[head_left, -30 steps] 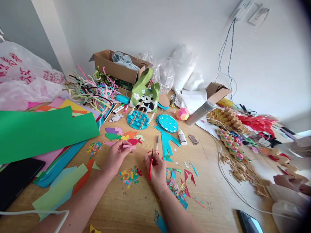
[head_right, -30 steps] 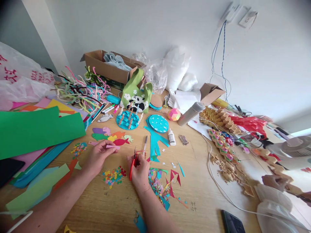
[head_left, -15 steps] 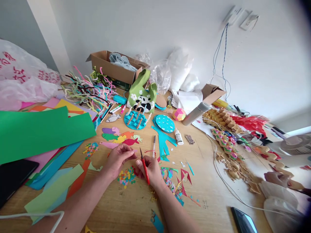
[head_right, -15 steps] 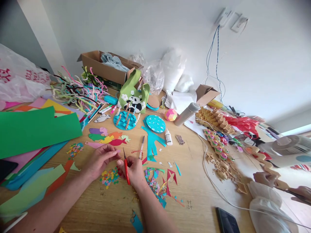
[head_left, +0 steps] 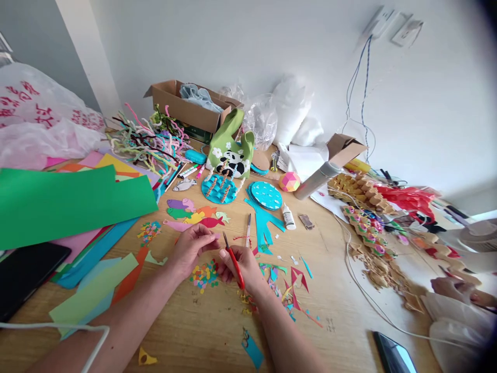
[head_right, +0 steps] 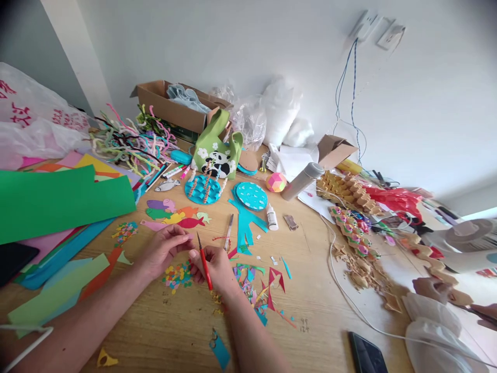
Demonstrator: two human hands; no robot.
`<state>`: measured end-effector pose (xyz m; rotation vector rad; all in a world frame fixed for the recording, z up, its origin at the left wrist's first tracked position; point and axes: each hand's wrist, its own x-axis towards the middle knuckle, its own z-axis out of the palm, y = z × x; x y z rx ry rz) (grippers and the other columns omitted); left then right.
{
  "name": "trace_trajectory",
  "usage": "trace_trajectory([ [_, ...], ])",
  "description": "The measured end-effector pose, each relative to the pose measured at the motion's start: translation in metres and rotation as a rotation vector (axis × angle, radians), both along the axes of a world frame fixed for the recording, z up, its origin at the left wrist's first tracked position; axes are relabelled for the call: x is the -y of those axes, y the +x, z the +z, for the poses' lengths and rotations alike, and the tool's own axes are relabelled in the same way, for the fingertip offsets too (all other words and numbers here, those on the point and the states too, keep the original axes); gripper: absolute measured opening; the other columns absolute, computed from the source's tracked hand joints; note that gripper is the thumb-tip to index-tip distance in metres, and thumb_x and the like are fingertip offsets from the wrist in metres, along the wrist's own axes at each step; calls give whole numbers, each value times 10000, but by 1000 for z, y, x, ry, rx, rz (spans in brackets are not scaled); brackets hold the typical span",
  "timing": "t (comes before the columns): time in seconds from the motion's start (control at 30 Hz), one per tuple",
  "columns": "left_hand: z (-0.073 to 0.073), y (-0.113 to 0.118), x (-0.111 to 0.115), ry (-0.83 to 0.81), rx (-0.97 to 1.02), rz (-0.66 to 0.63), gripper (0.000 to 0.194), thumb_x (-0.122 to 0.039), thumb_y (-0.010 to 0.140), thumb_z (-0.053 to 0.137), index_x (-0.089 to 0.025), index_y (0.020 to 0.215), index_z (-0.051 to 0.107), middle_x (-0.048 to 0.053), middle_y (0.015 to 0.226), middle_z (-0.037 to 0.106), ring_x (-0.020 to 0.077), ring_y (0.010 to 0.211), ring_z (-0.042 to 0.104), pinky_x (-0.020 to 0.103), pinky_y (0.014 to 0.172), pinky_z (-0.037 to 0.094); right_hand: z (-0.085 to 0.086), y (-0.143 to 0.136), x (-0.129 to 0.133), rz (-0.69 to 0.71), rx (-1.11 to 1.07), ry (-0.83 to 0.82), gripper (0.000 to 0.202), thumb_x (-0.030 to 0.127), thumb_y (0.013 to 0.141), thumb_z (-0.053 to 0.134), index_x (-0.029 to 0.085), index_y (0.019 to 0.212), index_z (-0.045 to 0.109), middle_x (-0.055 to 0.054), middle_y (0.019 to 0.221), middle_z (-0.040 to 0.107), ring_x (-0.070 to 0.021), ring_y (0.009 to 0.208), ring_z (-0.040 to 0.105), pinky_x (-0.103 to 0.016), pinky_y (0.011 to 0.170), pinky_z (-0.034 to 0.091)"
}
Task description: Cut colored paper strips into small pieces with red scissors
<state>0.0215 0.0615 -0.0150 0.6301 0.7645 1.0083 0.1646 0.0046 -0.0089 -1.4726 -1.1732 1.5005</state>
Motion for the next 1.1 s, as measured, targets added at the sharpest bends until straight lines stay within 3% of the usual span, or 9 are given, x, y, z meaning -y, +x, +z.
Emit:
trace_trajectory([
  [1.1,-6,1,3,112,-78,-7,246,-215,594,765,-160,697,548,-11,644,660,128,617,629,229,598,478,-2,1,-1,48,80,-10,497,623,718,618,147,625,506,-13,505,606,-84,360,505,-174,343,387],
])
